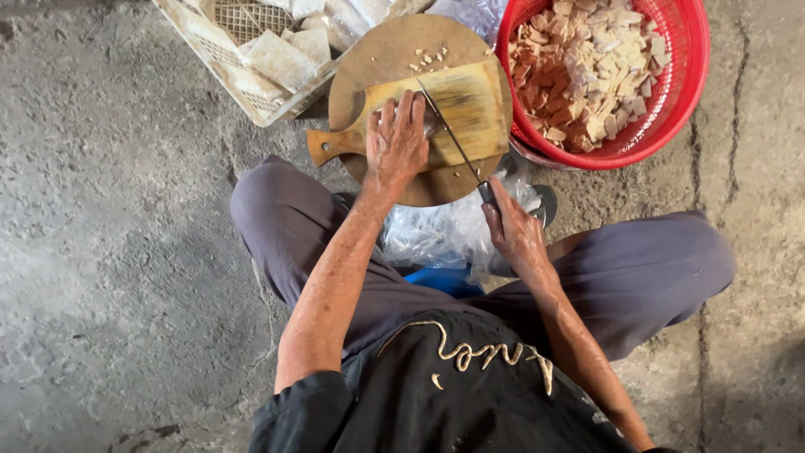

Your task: The person sits on the floor and repeatedly slices rectangular blocks of a white food item on a wooden cutting board using a knife. Sliced pieces are transferred into a red basket. The person retrieves new blocks from a nearby white crate and continues slicing.

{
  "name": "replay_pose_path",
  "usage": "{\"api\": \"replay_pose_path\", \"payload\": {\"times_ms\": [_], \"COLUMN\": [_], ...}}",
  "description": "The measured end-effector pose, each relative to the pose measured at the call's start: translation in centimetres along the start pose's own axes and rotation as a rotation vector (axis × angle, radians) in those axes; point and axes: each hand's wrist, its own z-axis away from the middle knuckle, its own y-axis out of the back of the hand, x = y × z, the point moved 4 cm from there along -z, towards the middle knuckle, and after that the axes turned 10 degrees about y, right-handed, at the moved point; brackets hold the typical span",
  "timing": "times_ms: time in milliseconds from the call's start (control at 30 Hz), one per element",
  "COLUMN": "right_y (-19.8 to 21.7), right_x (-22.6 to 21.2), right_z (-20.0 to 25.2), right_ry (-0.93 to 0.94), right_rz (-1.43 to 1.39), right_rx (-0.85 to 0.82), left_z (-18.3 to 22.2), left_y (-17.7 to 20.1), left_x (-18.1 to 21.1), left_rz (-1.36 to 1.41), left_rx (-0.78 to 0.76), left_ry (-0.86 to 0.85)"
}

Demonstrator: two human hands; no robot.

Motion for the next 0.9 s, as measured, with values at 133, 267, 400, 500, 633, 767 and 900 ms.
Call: {"api": "replay_pose_path", "payload": {"times_ms": [133, 267, 400, 500, 633, 767, 900], "right_y": [0.5, 0.9, 1.1, 0.3, -1.2, -1.4, -0.6], "right_x": [-0.3, -0.6, -1.3, -1.2, -1.1, -0.4, 0.9], "right_z": [-0.2, 0.2, -0.8, -2.3, -5.0, -4.2, -1.6], "right_ry": [-0.018, -0.105, -0.075, -0.094, -0.061, -0.056, -0.131], "right_rz": [0.025, 0.03, 0.066, 0.055, 0.054, 0.022, 0.016], "right_rx": [-0.027, -0.12, -0.108, -0.131, -0.08, -0.107, -0.121], "left_z": [-0.5, -0.3, -0.5, -0.5, -0.6, -0.5, -0.8], "left_y": [-0.1, -0.2, -0.2, -0.3, 0.5, 1.2, 1.3], "left_x": [-0.2, 0.1, 0.1, 0.1, 0.2, 0.3, 0.2], "left_rz": [0.0, 0.0, 0.025, -0.007, 0.061, 0.091, 0.096], "left_rx": [-0.035, -0.001, -0.002, -0.016, -0.045, -0.054, -0.077], "left_ry": [-0.022, -0.01, -0.016, 0.01, 0.005, 0.02, 0.022]}}
